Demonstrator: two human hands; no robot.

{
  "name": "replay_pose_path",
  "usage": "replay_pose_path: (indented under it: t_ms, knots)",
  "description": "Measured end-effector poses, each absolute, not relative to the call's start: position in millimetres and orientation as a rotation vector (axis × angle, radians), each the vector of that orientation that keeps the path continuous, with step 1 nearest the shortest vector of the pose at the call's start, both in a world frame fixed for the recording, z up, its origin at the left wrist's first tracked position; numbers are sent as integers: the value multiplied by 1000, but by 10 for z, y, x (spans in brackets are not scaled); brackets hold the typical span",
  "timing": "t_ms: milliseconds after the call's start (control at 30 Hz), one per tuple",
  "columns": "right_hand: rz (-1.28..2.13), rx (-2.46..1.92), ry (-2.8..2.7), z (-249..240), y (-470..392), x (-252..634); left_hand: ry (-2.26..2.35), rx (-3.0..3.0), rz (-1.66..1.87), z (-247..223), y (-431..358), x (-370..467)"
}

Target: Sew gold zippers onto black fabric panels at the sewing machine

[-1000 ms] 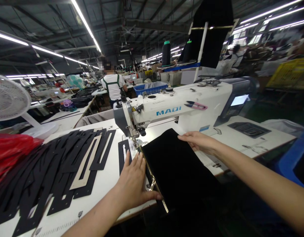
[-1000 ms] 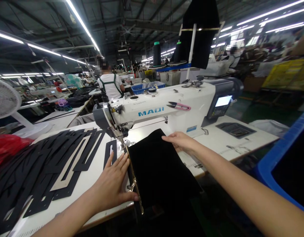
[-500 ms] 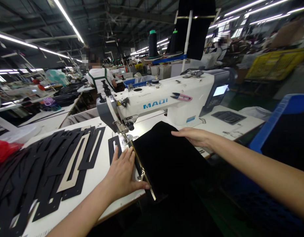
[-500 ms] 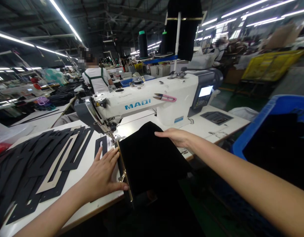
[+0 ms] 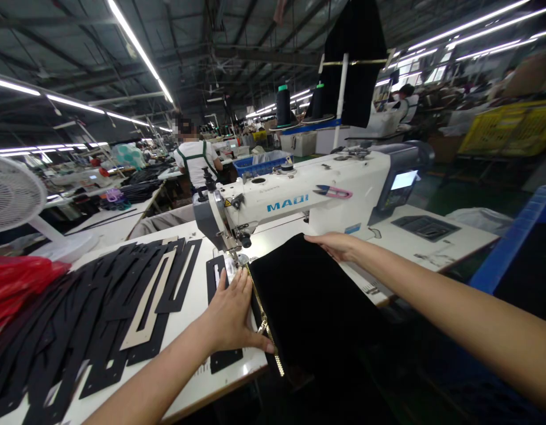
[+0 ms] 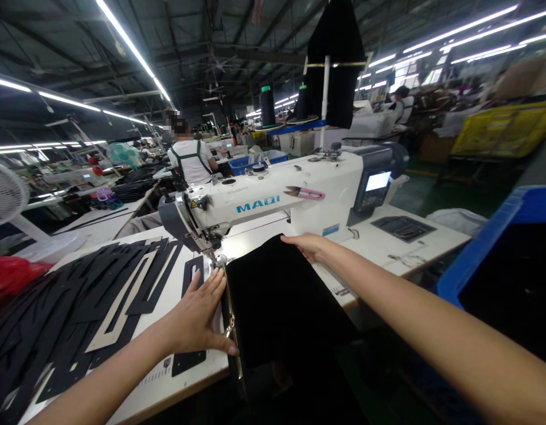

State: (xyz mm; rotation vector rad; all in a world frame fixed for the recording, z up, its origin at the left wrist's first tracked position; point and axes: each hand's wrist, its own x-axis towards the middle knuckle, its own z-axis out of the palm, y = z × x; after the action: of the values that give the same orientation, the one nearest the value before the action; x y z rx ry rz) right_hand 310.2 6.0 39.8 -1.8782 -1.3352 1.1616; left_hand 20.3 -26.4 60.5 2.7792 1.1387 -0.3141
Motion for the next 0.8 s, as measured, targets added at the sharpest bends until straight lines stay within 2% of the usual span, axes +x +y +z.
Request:
replay_pose_path:
  t_ms: [267, 433, 533, 667, 800]
  knots:
    - [315, -2137, -1690, 140, 346, 2922, 1206, 2711, -354, 619, -210, 196]
    - [16, -2181, -1831, 291, 100, 2743, 1215, 2665, -411, 654, -233, 232]
    - [-38, -2015, -2032, 386, -116, 2310, 1206, 2680, -435, 627, -217, 224]
    - [77, -1434, -2377, 185, -212, 1908, 1182, 2719, -433, 567, -187, 204]
    - [115, -1718, -2286, -76, -16, 2414, 1195, 2717, -349, 553, -203, 188]
